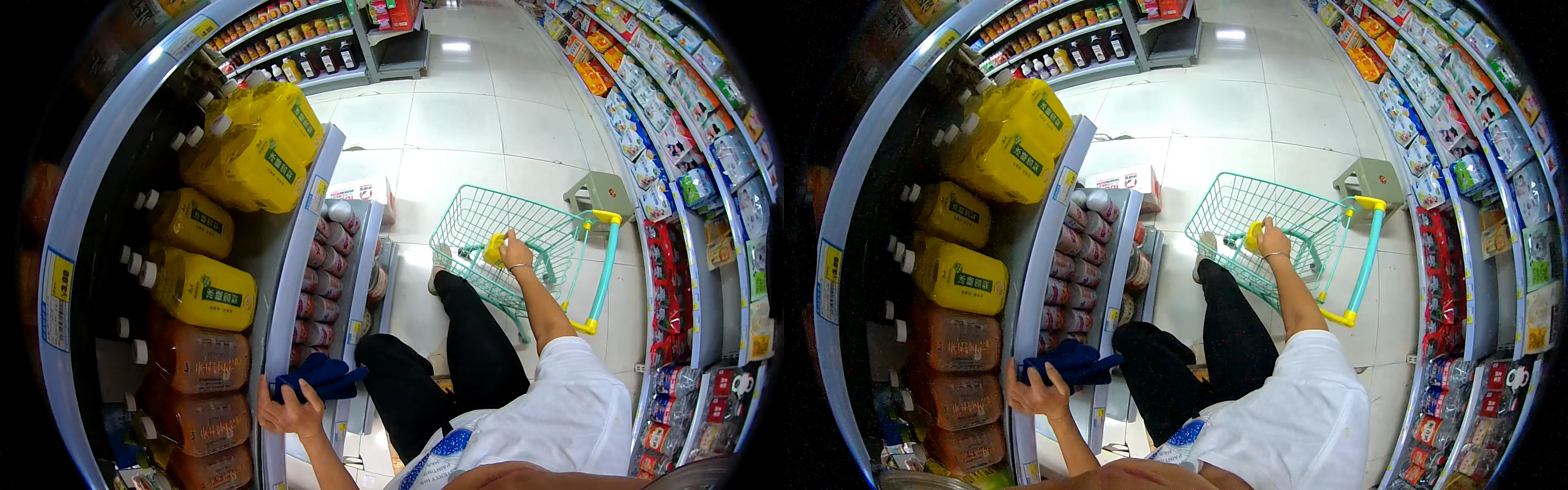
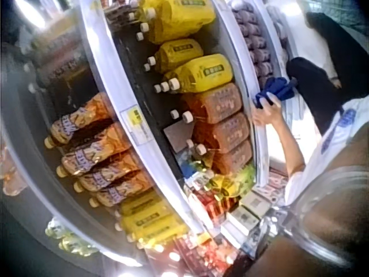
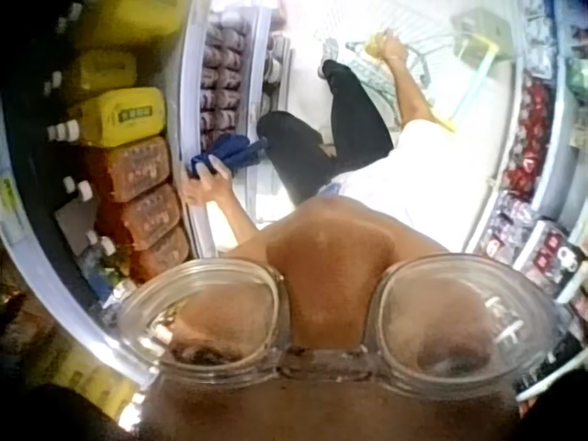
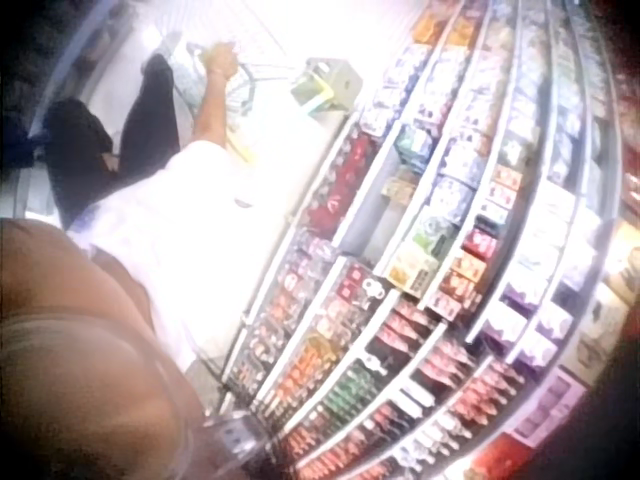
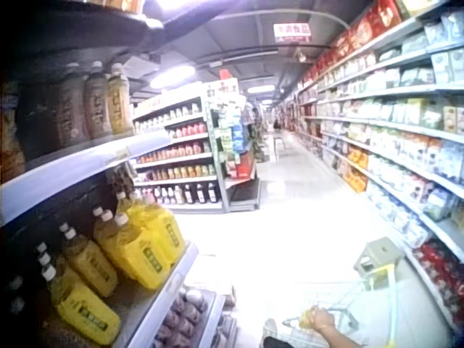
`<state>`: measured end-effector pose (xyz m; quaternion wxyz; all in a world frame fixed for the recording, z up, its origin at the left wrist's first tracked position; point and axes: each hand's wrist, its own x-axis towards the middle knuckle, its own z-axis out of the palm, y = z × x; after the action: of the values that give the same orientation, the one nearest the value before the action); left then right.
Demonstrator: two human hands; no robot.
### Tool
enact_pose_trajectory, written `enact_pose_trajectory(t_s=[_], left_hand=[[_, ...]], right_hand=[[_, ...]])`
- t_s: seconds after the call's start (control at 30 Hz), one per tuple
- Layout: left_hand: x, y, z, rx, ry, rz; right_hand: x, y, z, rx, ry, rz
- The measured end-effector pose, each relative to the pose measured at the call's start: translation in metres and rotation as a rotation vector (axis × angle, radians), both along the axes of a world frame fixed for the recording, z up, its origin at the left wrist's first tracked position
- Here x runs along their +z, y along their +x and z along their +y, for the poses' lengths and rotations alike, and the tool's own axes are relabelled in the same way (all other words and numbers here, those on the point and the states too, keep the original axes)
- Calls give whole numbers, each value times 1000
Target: The person wipes the supermarket shelves with a cloth and rearranges yellow and orange bottles by hand.
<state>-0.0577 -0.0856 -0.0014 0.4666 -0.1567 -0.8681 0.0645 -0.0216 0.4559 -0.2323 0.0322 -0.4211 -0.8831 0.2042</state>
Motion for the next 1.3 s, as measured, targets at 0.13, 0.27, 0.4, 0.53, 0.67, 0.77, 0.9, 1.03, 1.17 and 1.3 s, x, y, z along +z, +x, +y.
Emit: enact_pose_trajectory(t_s=[0.13,0.27,0.4,0.53,0.67,0.77,0.9,1.03,1.17,1.3], left_hand=[[4,1,0,-30,-6,6],[11,3,3,-37,21,-46],[14,4,3,-60,49,-56],[16,10,9,-87,102,-86],[13,31,45,-378,413,-283],[9,63,121,-871,894,-644],[12,122,197,-1307,320,-785],[-18,136,193,-1128,422,-338],[-3,103,159,-887,1036,-424],[-20,53,102,-727,1060,-1478]], right_hand=[[-2,23,-9,22,-42,32],[-1,37,-18,-120,-35,110],[29,57,-34,-223,22,299],[83,97,-50,-256,53,604],[162,131,-90,-288,-108,944],[182,146,-121,-279,-304,1130],[200,139,-195,-119,-582,1204],[222,149,-237,57,-853,1196],[275,164,-253,198,-1068,935],[283,159,-257,373,-945,960]])
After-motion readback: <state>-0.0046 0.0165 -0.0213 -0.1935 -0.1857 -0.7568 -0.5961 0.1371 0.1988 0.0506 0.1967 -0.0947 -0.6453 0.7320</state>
